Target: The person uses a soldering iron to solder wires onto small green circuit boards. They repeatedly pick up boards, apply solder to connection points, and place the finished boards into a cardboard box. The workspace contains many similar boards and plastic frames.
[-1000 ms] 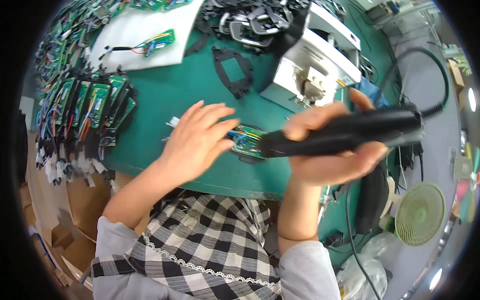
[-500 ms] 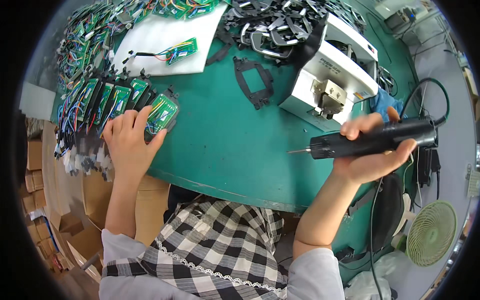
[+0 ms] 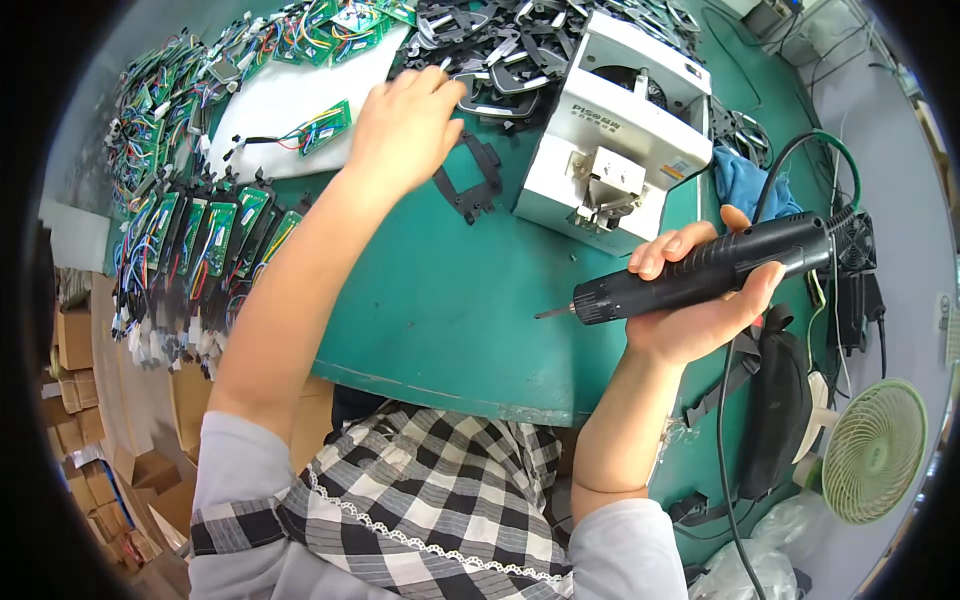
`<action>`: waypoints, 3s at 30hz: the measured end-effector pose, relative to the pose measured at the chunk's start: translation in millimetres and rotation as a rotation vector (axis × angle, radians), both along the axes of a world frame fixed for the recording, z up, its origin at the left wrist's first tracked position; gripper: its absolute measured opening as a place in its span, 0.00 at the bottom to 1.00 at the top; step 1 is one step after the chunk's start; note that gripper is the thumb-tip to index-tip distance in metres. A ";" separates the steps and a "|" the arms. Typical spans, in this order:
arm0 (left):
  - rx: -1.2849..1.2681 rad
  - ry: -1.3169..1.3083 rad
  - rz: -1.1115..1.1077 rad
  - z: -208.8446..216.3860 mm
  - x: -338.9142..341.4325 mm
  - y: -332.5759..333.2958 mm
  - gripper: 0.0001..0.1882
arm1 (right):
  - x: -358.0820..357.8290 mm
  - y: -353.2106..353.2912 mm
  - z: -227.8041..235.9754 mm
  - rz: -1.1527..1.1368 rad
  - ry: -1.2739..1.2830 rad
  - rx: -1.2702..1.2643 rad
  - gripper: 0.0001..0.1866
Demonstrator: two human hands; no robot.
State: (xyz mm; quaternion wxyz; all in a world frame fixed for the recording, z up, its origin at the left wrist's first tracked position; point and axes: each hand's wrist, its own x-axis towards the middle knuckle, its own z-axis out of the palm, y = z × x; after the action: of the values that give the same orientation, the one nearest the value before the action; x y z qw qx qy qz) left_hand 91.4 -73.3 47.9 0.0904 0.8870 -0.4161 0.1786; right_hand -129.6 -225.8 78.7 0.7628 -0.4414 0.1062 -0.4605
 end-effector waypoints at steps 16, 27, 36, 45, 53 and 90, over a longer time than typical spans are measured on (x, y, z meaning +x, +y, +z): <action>0.088 0.095 -0.029 9.8 13.3 -62.7 0.21 | -1.7 -1.9 -0.6 -0.007 -0.041 0.054 0.34; -0.703 1.028 0.047 44.6 12.8 31.6 0.16 | -4.5 -11.4 -1.8 -0.042 -0.024 0.040 0.34; -0.106 1.145 -0.299 -0.4 -94.9 75.2 0.12 | -7.0 -17.2 -0.6 -0.071 -0.039 0.075 0.34; 0.298 0.164 0.218 34.6 55.7 127.0 0.31 | -7.7 -17.6 -0.1 -0.079 -0.018 0.080 0.34; -0.202 0.322 0.073 55.3 47.3 116.2 0.31 | -9.7 -19.5 -1.6 -0.077 -0.047 0.084 0.33; -0.201 0.398 -0.554 -12.3 -108.6 76.0 0.26 | 16.0 29.4 23.9 -0.067 0.106 -0.457 0.40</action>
State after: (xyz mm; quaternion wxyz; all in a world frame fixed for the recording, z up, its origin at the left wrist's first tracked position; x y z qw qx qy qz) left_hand -17.2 2.7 35.6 0.3017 0.7445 -0.5955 0.0108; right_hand -113.5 -196.4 102.6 0.6206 -0.6224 0.0539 -0.4739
